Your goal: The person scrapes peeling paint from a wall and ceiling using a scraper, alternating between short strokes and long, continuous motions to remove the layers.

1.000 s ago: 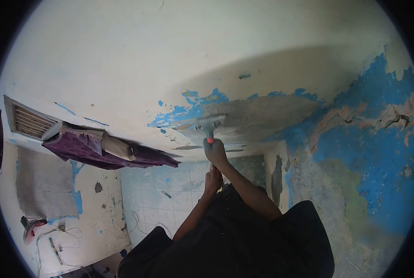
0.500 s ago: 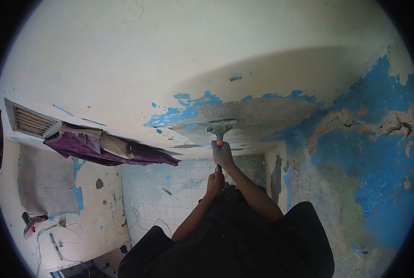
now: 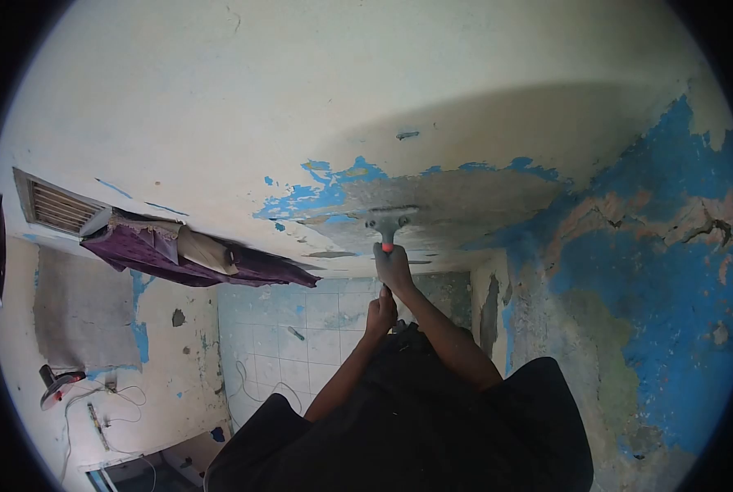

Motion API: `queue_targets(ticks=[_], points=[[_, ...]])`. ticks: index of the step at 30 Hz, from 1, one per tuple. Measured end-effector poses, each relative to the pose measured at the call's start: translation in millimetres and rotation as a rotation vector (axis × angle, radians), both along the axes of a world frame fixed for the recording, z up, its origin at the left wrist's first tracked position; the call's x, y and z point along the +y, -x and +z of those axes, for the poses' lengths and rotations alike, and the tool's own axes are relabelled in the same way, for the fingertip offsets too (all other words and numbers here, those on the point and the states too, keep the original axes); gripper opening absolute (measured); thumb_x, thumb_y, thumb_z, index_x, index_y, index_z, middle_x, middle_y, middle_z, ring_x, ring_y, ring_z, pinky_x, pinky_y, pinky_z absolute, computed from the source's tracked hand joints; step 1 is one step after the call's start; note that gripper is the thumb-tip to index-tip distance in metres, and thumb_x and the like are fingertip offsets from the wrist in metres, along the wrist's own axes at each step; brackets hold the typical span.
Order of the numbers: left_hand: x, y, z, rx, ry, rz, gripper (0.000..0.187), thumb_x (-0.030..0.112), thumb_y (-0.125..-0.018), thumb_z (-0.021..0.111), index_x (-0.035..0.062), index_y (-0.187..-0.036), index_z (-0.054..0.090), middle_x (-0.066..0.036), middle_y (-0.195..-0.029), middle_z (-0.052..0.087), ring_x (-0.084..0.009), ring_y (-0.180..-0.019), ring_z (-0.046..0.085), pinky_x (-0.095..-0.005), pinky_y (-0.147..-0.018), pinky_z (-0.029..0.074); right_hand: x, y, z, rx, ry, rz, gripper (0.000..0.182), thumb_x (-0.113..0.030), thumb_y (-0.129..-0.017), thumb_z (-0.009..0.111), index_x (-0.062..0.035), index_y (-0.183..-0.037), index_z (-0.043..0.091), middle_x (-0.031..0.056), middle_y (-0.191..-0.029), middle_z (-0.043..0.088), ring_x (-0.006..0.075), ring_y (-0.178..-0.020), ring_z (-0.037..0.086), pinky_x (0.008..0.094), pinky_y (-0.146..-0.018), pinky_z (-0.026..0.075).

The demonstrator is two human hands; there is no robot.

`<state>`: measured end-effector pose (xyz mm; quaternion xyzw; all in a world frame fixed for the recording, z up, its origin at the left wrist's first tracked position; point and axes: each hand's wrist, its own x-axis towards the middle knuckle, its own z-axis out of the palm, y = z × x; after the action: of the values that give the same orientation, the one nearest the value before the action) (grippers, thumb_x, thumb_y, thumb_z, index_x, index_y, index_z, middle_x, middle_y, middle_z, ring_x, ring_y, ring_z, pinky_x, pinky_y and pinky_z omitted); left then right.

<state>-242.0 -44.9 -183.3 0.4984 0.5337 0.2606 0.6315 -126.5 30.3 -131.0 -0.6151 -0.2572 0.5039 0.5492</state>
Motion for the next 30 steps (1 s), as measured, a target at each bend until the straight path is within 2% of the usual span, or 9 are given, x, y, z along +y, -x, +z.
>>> queue_targets(ticks=[2,5,8,11,17,22,25,28,30], points=[[-2.0,0.1,-4.2,0.01,0.028,-0.017,0.059,0.048,-0.096,0.035,0.0057,-0.057,0.047,-0.001,-0.051,0.045,-0.0094,-0.046,0.042,-0.0272,-0.044,0.034,-8.1,-2.8,-11.3,0.056,0.028,0.007,0.042,-0.029,-0.088,0.054,-0.001,-0.057,0.048,0.0031,-0.043,0.043,0.0152,-0.037,0.047,0.0332,-0.039,0.035],[-5.3,-8.4,9.2,-0.013,0.025,-0.007,0.059,0.049,-0.096,0.035,0.0061,-0.057,0.047,0.0,-0.051,0.045,-0.0092,-0.045,0.042,-0.0267,-0.043,0.034,-6.1,-7.5,16.4,-0.015,-0.017,-0.036,0.042,-0.029,-0.087,0.054,-0.0003,-0.057,0.049,0.0051,-0.043,0.045,0.0167,-0.039,0.049,0.0348,-0.041,0.035],[-3.3,-14.0,10.0,-0.041,0.052,0.009,0.06,0.05,-0.096,0.034,0.0062,-0.057,0.046,0.0,-0.051,0.045,-0.0098,-0.045,0.042,-0.0268,-0.043,0.035,0.3,-9.1,1.6,-0.189,-0.064,-0.05,0.042,-0.029,-0.087,0.055,0.0011,-0.058,0.05,0.0098,-0.044,0.047,0.0193,-0.042,0.051,0.0372,-0.044,0.036],[-0.6,-7.7,-1.0,-0.019,0.091,0.007,0.061,0.051,-0.096,0.033,0.0058,-0.057,0.047,-0.001,-0.051,0.045,-0.0106,-0.044,0.043,-0.0267,-0.042,0.035,-1.8,-3.7,-24.2,-0.169,0.039,-0.014,0.041,-0.028,-0.087,0.054,0.0032,-0.06,0.052,0.015,-0.046,0.048,0.0209,-0.045,0.052,0.0393,-0.046,0.037],[8.6,-15.2,33.8,-0.125,-0.02,0.044,0.065,0.054,-0.096,0.028,0.0048,-0.058,0.048,-0.003,-0.047,0.044,-0.0128,-0.04,0.044,-0.0278,-0.039,0.034,10.5,-0.3,72.3,-0.325,-0.168,0.003,0.041,-0.027,-0.087,0.056,0.0051,-0.061,0.053,0.0173,-0.047,0.048,0.0207,-0.046,0.053,0.0406,-0.047,0.038],[3.0,-4.5,27.6,-0.026,-0.017,0.082,0.066,0.054,-0.096,0.025,0.0042,-0.059,0.049,-0.003,-0.045,0.044,-0.0138,-0.037,0.044,-0.0289,-0.037,0.034,6.1,19.0,40.5,-0.435,-0.13,-0.018,0.038,-0.024,-0.087,0.054,0.005,-0.062,0.053,0.0236,-0.052,0.051,0.041,-0.056,0.058,0.0438,-0.049,0.038],[8.6,-7.3,37.4,-0.204,-0.064,0.144,0.064,0.054,-0.096,0.025,0.0054,-0.061,0.049,-0.002,-0.046,0.044,-0.0132,-0.038,0.044,-0.0281,-0.037,0.033,13.5,25.0,62.9,-0.437,-0.237,-0.016,0.041,-0.026,-0.087,0.055,0.0046,-0.061,0.051,0.017,-0.048,0.047,0.0246,-0.044,0.049,0.0404,-0.047,0.036],[13.8,-0.3,39.4,-0.321,0.007,0.04,0.063,0.055,-0.096,0.027,0.0052,-0.064,0.05,-0.002,-0.046,0.043,-0.0125,-0.037,0.042,-0.0278,-0.037,0.032,17.4,26.3,80.1,-0.501,-0.266,-0.037,0.041,-0.025,-0.088,0.055,0.0049,-0.06,0.05,0.0175,-0.047,0.046,0.0237,-0.043,0.048,0.0404,-0.046,0.035],[9.4,3.3,19.5,-0.194,-0.097,0.112,0.063,0.055,-0.095,0.028,0.0051,-0.064,0.05,-0.002,-0.046,0.043,-0.0123,-0.039,0.042,-0.0278,-0.038,0.032,14.7,30.9,49.0,-0.479,-0.199,-0.035,0.038,-0.023,-0.087,0.055,0.0054,-0.062,0.052,0.0221,-0.052,0.05,0.0356,-0.052,0.054,0.0429,-0.049,0.038]])
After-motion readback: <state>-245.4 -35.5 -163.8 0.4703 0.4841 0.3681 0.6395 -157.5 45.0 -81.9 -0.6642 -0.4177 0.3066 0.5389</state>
